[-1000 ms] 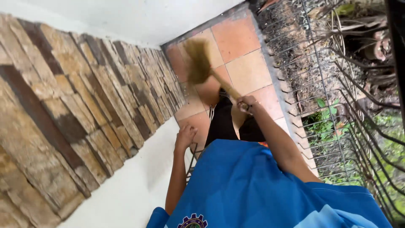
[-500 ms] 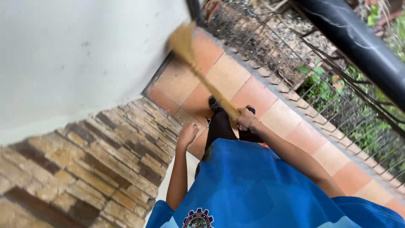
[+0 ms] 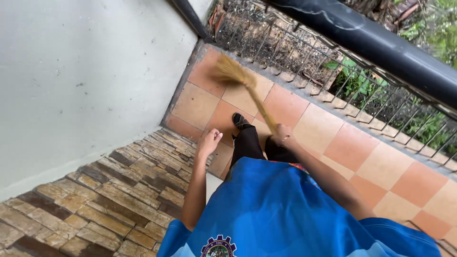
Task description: Sweep the tiled floor of an outdoor balcony using a broom, moving chairs to clean the entire area.
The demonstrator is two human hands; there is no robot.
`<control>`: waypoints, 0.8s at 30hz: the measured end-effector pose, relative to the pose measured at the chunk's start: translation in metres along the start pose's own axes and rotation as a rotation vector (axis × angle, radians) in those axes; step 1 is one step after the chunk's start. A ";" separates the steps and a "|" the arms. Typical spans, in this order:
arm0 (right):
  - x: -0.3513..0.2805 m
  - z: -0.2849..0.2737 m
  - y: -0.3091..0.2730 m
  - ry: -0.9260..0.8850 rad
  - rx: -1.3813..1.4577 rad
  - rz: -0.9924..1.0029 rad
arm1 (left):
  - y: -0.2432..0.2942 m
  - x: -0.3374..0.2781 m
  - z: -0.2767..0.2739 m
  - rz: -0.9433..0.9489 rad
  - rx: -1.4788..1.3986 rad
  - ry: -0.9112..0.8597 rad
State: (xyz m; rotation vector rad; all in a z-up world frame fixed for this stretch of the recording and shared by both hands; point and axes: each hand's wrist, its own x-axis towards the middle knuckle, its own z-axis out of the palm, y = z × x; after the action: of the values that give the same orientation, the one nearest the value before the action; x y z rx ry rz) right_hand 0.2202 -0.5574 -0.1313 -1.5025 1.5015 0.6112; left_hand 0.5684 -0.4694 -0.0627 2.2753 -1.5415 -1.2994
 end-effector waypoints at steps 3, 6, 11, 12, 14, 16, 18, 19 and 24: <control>-0.035 -0.021 0.060 0.207 0.210 -0.027 | -0.006 0.002 0.038 0.130 0.089 -0.018; -0.091 -0.060 0.117 0.128 0.641 0.058 | 0.017 0.014 0.065 0.159 -0.001 -0.090; -0.214 -0.095 0.140 0.034 0.927 0.109 | 0.068 0.055 0.099 0.346 0.138 -0.309; -0.211 -0.076 0.161 0.067 0.964 0.133 | 0.085 0.059 0.096 0.386 0.159 -0.339; -0.206 -0.035 0.204 -0.078 1.478 0.091 | 0.122 0.068 0.095 0.408 0.212 -0.362; -0.217 -0.009 0.225 -0.183 1.864 0.067 | 0.146 0.084 0.096 0.468 0.198 -0.321; -0.236 -0.002 0.231 -0.294 2.238 -0.017 | 0.177 0.098 0.099 0.529 0.175 -0.275; -0.249 -0.006 0.226 -0.434 2.510 -0.084 | 0.194 0.102 0.102 0.547 0.178 -0.304; -0.290 -0.004 0.215 -0.605 3.192 -0.399 | 0.282 0.113 0.137 0.647 0.261 -0.503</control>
State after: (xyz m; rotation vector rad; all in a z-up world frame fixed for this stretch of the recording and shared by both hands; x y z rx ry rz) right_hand -0.0275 -0.3814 0.0626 0.9973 0.0976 -1.2225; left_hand 0.2867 -0.6470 -0.0725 1.3618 -2.4506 -1.5791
